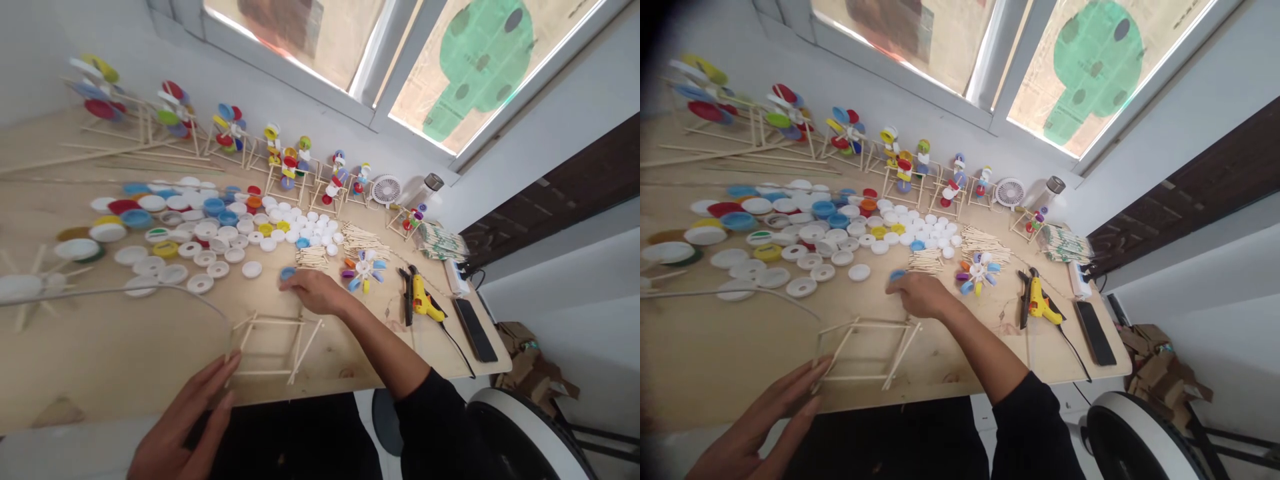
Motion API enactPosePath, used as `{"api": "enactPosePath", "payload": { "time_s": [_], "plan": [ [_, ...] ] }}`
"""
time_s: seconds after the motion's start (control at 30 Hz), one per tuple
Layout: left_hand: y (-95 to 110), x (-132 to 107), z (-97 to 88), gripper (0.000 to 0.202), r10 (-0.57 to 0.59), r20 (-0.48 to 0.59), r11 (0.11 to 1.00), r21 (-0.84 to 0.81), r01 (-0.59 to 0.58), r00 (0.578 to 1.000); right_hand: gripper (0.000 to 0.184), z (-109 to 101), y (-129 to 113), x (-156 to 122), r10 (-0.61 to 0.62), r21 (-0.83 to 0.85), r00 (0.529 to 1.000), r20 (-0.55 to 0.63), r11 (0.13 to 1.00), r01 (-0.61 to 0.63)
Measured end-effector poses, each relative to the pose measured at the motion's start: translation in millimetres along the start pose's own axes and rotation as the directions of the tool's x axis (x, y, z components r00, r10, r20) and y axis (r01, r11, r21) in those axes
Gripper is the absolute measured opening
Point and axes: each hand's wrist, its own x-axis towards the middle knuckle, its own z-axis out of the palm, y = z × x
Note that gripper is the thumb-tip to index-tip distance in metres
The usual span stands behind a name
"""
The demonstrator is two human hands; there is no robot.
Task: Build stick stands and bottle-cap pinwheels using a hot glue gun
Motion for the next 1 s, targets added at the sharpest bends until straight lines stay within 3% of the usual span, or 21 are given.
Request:
{"api": "enactPosePath", "payload": {
  "time_s": [0.17, 0.3, 0.4, 0.47, 0.53, 0.63, 0.8, 1.0],
  "plan": [
    [9, 13, -0.9, 0.046, 0.091, 0.008, 0.996, 0.018, -0.091, 0.996, 0.042, -2, 0, 10, 0.018, 0.076, 0.983, -0.185, 0.997, -0.004],
    [12, 24, 2.3, 0.050, 0.158, 0.013, 0.986, 0.044, -0.159, 0.987, 0.038, -8, 7, -19, 0.090, 0.304, 0.936, -0.342, 0.953, 0.019],
    [14, 30, 10.4, 0.052, 0.155, 0.024, 0.987, 0.040, -0.156, 0.988, 0.027, -12, 14, -52, 0.219, 0.514, 0.878, -0.425, 0.857, 0.036],
    [17, 33, 17.1, 0.052, 0.155, 0.039, 0.987, 0.041, -0.156, 0.987, 0.024, -12, 17, -73, 0.350, 0.628, 0.810, -0.470, 0.777, 0.029],
    [19, 37, 23.4, 0.051, 0.166, 0.056, 0.985, 0.046, -0.169, 0.985, 0.025, -9, 17, -89, 0.449, 0.686, 0.750, -0.486, 0.727, 0.009],
    [22, 40, 29.8, 0.050, 0.186, 0.099, 0.981, 0.043, -0.191, 0.977, 0.026, 0, 13, -105, 0.522, 0.713, 0.700, -0.488, 0.701, -0.025],
    [26, 39, 29.8, 0.047, 0.178, 0.147, 0.982, 0.040, -0.185, 0.973, 0.025, 18, 6, -117, 0.542, 0.722, 0.674, -0.502, 0.691, -0.018],
    [34, 44, 29.1, 0.037, 0.120, 0.078, 0.991, 0.048, -0.124, 0.990, 0.025, 29, 9, -128, 0.530, 0.661, 0.674, -0.515, 0.746, -0.081]
  ]
}}
